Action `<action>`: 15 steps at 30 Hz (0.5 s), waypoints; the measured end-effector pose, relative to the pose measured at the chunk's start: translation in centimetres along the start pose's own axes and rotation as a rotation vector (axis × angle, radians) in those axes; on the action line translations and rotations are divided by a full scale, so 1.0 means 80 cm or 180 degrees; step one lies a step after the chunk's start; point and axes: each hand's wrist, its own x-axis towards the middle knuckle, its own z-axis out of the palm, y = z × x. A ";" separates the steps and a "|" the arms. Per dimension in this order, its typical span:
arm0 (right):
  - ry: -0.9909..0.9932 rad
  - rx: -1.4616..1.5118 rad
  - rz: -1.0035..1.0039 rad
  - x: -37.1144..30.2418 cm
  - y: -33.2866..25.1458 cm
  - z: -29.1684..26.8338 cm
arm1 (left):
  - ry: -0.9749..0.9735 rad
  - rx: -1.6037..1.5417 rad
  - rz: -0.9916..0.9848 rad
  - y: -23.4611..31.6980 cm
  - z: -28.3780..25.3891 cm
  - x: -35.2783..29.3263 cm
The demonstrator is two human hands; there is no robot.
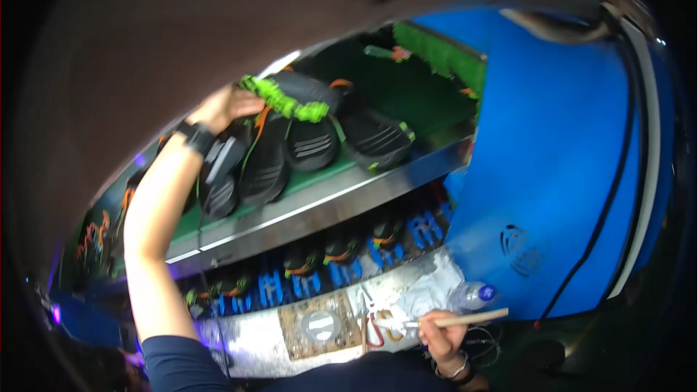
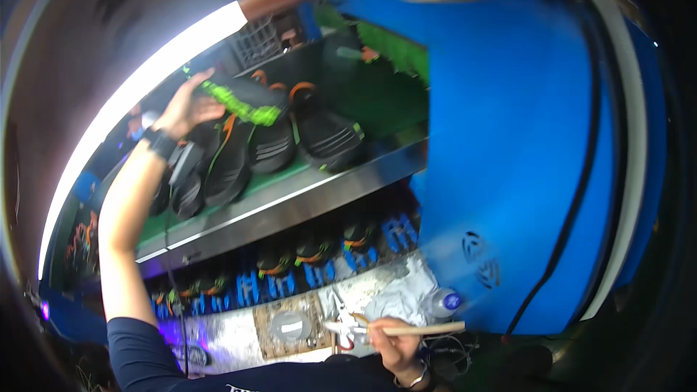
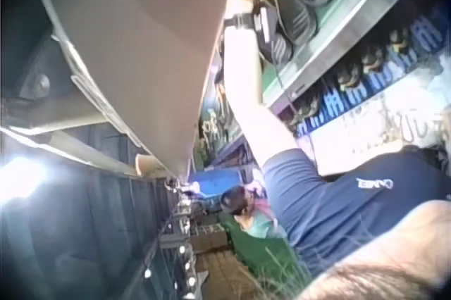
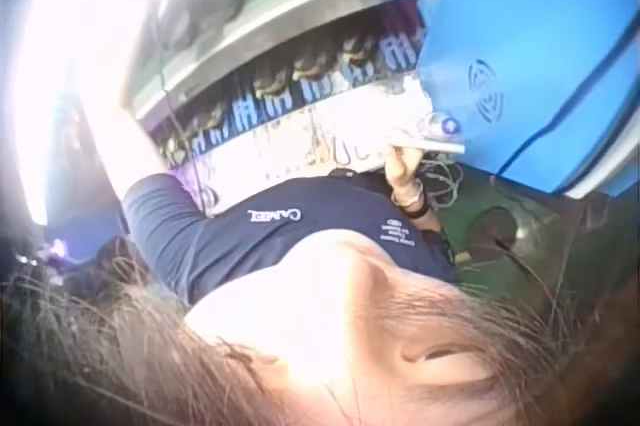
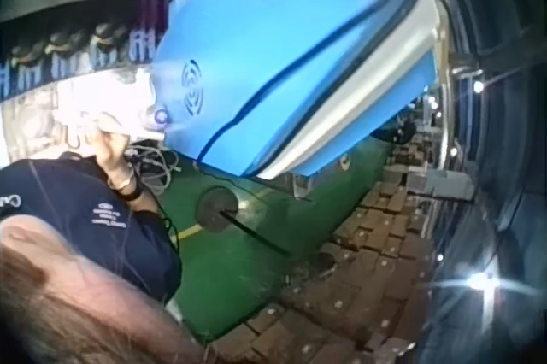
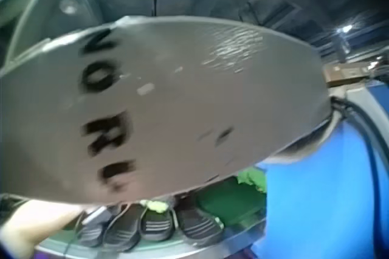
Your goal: Apply adhesive to the outer rim of shoe soles using a brush on a production line.
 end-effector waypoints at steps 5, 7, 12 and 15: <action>0.0574 -0.0137 -0.0228 -0.008 0.020 -0.041 | 0.0131 -0.1077 -0.0617 0.013 0.125 0.186; 0.0763 -0.0150 -0.0188 0.002 0.003 -0.044 | -0.1579 0.1674 0.0236 0.066 0.205 0.171; 0.0656 0.0125 0.0084 0.012 0.006 -0.051 | -0.2338 0.4046 0.2001 0.028 0.271 0.100; 0.0517 0.0147 0.0064 0.010 0.006 -0.049 | -0.1661 0.4902 0.1911 0.060 0.256 0.061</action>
